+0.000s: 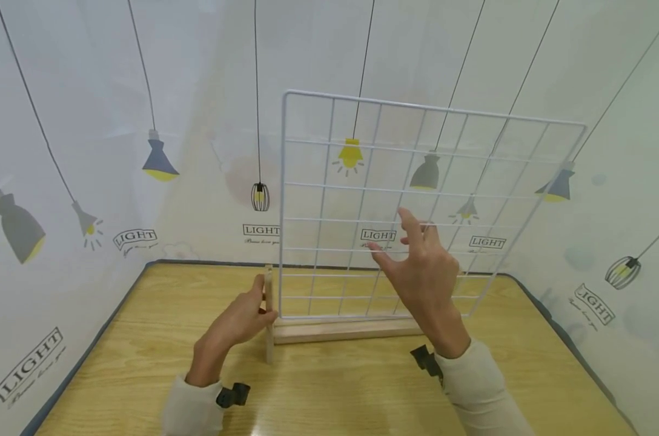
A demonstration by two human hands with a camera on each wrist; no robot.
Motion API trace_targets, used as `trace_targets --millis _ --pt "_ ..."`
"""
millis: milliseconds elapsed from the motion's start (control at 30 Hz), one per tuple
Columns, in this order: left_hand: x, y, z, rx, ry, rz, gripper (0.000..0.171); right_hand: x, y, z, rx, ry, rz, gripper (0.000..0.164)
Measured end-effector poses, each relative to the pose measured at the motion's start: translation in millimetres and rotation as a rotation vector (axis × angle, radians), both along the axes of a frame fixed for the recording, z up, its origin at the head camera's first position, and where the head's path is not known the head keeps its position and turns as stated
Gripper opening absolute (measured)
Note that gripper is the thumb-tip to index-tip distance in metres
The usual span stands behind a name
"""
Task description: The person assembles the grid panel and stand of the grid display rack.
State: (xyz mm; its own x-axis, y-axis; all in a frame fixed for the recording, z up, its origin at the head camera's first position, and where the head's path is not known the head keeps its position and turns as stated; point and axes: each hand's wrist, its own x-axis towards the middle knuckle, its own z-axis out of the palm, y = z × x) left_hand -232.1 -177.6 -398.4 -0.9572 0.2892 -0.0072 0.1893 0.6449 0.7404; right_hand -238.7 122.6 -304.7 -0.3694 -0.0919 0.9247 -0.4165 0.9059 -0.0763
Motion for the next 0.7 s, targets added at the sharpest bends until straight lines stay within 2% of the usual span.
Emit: trace_targets --millis 133,400,700 --pt "-0.3 2 -0.9 0.025 -0.006 -0.01 0.072 -0.7 0 3.7 0.002 -0.008 0.012 0.067" --pt "0.2 3 -1.5 0.071 -0.005 -0.046 0.051 -2.3 -2 10.4 0.008 0.002 0.009 0.067" --pt "1.0 4 0.4 0.08 -0.03 -0.057 0.053 -2.2 -7 19.8 -0.015 0.024 0.028 0.064"
